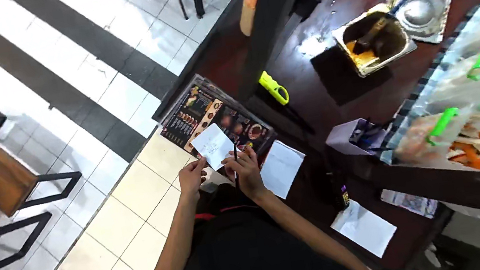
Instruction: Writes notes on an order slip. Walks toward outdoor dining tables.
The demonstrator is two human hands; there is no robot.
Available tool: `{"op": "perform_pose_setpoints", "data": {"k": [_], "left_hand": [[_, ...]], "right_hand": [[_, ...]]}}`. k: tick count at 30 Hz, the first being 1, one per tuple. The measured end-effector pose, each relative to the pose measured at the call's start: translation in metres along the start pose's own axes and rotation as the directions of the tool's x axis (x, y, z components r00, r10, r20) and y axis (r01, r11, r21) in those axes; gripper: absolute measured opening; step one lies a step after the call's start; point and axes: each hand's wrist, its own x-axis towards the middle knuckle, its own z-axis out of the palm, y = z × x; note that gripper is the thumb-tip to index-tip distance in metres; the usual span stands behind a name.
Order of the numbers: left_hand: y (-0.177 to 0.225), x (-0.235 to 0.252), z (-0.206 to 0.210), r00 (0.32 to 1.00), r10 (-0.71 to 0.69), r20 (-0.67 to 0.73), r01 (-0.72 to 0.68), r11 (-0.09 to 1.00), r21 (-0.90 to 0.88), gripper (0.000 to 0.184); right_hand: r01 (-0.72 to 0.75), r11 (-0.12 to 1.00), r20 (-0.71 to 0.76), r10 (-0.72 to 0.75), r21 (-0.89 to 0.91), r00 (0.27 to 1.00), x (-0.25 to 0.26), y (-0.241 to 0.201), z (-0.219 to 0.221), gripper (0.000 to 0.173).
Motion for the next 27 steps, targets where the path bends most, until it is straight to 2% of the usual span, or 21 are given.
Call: {"op": "perform_pose_setpoints", "data": {"k": [5,8,10,13,17,21,24,27], "left_hand": [[-0.005,-0.005,-0.030,0.998,0.044,0.033,-0.037,0.985,-0.171,0.023],[-0.005,-0.003,-0.054,0.988,0.150,0.032,-0.141,0.969,-0.204,0.025],[0.003,0.003,-0.073,0.985,0.155,0.080,-0.130,0.957,-0.260,0.031],[0.027,0.021,-0.106,0.970,0.175,0.167,-0.125,0.953,-0.276,0.025],[0.050,0.053,-0.164,0.950,0.182,0.254,-0.103,0.949,-0.297,0.025],[0.079,0.087,-0.240,0.919,0.302,0.254,-0.240,0.939,-0.247,0.035],[0.099,0.124,-0.308,0.887,0.370,0.277,-0.317,0.923,-0.218,0.039],[0.125,0.168,-0.374,0.900,0.347,0.262,-0.287,0.927,-0.242,0.034]], "right_hand": [[-0.013,0.999,-0.045,0.011,-0.043,0.999,0.019,-0.025,0.009,0.014],[0.008,0.999,-0.044,-0.010,-0.040,0.999,0.028,-0.042,0.019,0.013],[0.010,0.999,-0.046,-0.011,-0.035,0.999,0.034,-0.054,0.035,0.014],[0.023,1.000,-0.047,-0.023,0.006,0.999,0.048,-0.077,0.062,0.012],[-0.001,0.997,-0.050,0.005,0.081,0.999,0.061,-0.123,0.113,0.006],[0.058,0.995,-0.069,-0.052,0.083,0.996,0.105,-0.187,0.172,0.007],[0.137,0.985,0.015,-0.139,0.109,0.990,0.153,-0.222,0.215,0.005],[0.242,0.954,0.142,-0.268,0.177,0.953,0.215,-0.236,0.255,0.007]]}}
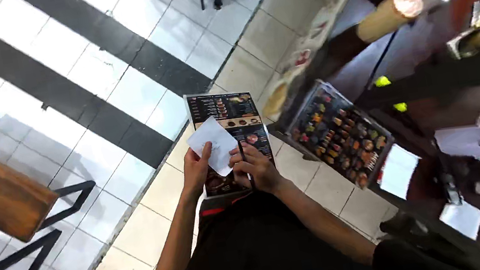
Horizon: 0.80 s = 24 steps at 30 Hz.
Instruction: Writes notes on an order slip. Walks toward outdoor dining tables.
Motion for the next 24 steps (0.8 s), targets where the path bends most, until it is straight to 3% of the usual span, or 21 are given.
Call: {"op": "perform_pose_setpoints", "data": {"k": [3,8,12,16,20,24], "left_hand": [[0.024,0.039,-0.071,0.998,-0.012,-0.056,0.010,0.999,-0.039,0.033],[0.071,0.099,-0.190,0.989,-0.009,-0.145,0.004,0.999,-0.034,0.046],[0.126,0.144,-0.275,0.957,0.022,-0.288,-0.017,1.000,0.020,0.054],[0.192,0.191,-0.339,0.906,0.229,-0.356,-0.151,0.961,0.233,0.044],[0.253,0.268,-0.395,0.838,0.444,-0.319,-0.274,0.846,0.457,0.035],[0.298,0.376,-0.495,0.822,0.506,-0.264,-0.253,0.738,0.625,0.033]], "right_hand": [[0.061,0.998,0.113,-0.059,-0.015,0.992,0.072,0.021,0.033,0.009],[-0.026,0.997,0.178,0.037,-0.067,0.983,0.211,0.070,0.090,0.011],[0.011,0.994,0.181,-0.030,0.106,0.983,0.364,0.101,0.148,0.010],[0.244,0.937,0.217,-0.299,0.250,0.929,0.530,0.091,0.202,0.016],[0.560,0.790,0.174,-0.605,0.248,0.777,0.688,0.088,0.268,0.021],[0.657,0.728,0.225,-0.685,0.197,0.693,0.830,0.125,0.365,0.026]]}}
